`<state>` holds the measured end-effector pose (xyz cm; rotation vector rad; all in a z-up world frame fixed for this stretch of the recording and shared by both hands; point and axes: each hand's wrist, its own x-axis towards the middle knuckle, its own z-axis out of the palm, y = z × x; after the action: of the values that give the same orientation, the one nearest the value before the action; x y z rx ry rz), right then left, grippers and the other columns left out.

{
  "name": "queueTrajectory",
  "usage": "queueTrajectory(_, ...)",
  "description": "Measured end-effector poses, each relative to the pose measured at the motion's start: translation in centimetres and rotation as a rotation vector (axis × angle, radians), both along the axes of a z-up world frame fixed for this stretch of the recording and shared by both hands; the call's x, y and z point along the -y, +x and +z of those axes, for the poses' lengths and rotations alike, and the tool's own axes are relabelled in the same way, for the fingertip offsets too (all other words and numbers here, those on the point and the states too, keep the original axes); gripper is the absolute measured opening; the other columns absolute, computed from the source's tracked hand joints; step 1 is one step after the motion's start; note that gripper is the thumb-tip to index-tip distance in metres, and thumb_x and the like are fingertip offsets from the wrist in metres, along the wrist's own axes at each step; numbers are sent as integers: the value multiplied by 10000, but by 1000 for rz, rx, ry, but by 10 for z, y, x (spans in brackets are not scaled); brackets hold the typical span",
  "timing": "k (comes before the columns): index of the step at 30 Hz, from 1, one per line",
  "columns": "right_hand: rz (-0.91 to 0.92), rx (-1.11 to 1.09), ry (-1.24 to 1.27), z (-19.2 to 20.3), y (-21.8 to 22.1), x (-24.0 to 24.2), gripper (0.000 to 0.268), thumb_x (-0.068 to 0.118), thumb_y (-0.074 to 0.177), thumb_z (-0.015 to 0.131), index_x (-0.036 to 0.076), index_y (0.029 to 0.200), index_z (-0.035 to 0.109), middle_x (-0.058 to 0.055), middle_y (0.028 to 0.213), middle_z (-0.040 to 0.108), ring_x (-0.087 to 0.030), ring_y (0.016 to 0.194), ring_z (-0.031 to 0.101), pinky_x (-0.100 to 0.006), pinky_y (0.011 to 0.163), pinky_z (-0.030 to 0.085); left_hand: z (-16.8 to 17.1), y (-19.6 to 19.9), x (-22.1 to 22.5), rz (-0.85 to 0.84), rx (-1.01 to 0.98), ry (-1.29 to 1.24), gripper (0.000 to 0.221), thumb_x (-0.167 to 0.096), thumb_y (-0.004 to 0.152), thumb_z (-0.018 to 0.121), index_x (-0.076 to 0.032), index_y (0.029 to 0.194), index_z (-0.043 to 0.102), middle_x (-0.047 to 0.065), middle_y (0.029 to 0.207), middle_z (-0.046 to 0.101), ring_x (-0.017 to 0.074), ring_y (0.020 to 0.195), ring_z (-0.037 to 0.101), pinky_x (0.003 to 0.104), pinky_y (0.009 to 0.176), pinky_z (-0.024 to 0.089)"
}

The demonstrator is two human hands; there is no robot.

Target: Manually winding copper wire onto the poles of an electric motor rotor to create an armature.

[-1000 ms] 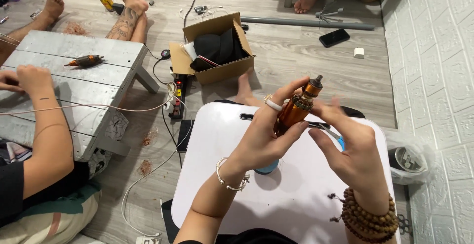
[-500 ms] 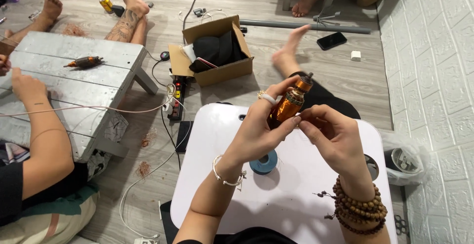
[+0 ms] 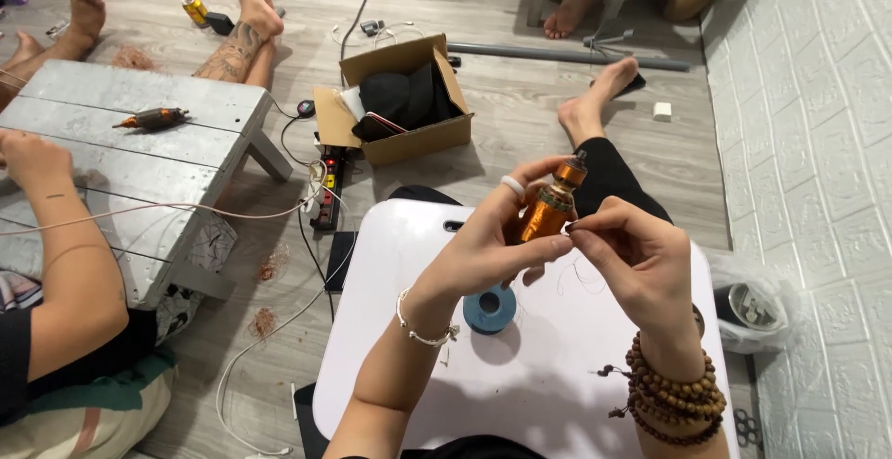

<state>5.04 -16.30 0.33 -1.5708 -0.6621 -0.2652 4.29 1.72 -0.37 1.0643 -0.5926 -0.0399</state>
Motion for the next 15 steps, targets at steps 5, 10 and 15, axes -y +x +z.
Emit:
queueTrajectory(5,-23,-32,24,-2,-3,-4,23,-50,837,682,-58,833,703,-52,576,501,-38,494,349,-162,403,312,-13,1,-5,-97,-73,-92,634,41,964,564,15,1543,306,205,1124,580,176,773,651,330,546,611)
queueTrajectory(10,-45,-59,21,-5,-4,2,37,-59,831,674,-58,834,711,-35,574,478,-36,530,351,-158,430,313,-12,3,-3,-94,-80,-148,698,37,950,593,2,1566,266,201,1117,577,190,783,649,332,550,615)
queueTrajectory(15,-58,-77,19,-7,-3,2,39,-67,824,676,-60,830,713,-27,573,469,-32,547,356,-152,439,312,-5,3,-6,-9,-48,-145,758,53,909,660,-26,1559,278,185,1089,585,174,703,645,296,500,594)
